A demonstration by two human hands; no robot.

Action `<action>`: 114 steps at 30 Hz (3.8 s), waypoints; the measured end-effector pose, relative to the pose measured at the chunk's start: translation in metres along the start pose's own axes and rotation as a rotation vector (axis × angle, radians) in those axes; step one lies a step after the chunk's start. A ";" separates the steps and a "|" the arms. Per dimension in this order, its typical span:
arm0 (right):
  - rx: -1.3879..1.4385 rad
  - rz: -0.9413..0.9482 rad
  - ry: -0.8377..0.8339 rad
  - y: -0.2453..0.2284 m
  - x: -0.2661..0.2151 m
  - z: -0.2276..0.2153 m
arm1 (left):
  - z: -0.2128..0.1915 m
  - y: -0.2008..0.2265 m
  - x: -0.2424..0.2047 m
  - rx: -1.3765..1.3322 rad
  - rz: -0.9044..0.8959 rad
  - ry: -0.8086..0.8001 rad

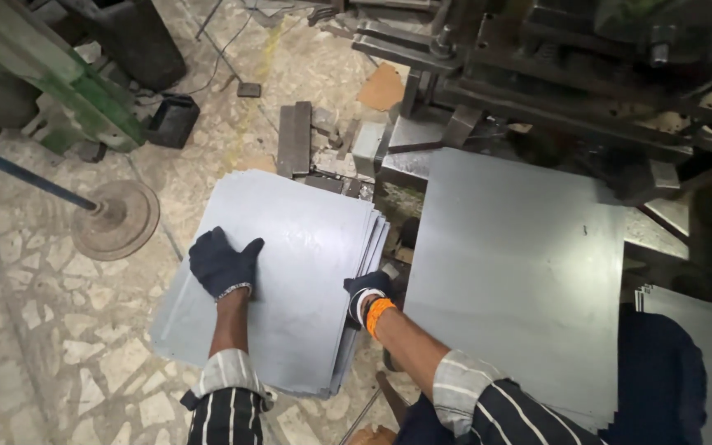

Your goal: Placing metal sheets into a stamping machine to punch holes and stacking the finished pieces.

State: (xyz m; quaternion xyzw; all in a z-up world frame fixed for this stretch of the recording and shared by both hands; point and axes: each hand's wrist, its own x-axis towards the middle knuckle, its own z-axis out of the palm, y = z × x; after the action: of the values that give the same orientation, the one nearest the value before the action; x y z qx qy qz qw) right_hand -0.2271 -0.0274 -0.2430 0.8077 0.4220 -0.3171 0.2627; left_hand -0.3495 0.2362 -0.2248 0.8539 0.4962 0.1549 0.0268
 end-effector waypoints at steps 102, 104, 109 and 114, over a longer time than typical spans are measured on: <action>1.444 0.377 0.344 0.038 -0.107 -0.124 | -0.153 0.036 0.126 -0.562 -0.054 -0.176; 1.261 0.327 0.252 0.047 -0.106 -0.126 | -0.150 0.033 0.132 -0.535 -0.081 -0.126; 1.639 -0.048 0.649 0.056 -0.169 -0.141 | -0.140 0.014 0.172 -0.227 -0.078 -0.289; 1.522 0.006 0.626 0.084 -0.267 -0.147 | -0.152 0.057 0.139 -0.082 0.045 -0.569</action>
State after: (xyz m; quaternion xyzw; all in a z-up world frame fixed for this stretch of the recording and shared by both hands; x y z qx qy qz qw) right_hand -0.2308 -0.1054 0.0633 0.8169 0.1433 -0.2759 -0.4858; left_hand -0.2814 0.3101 -0.0360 0.8720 0.4431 -0.0703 0.1957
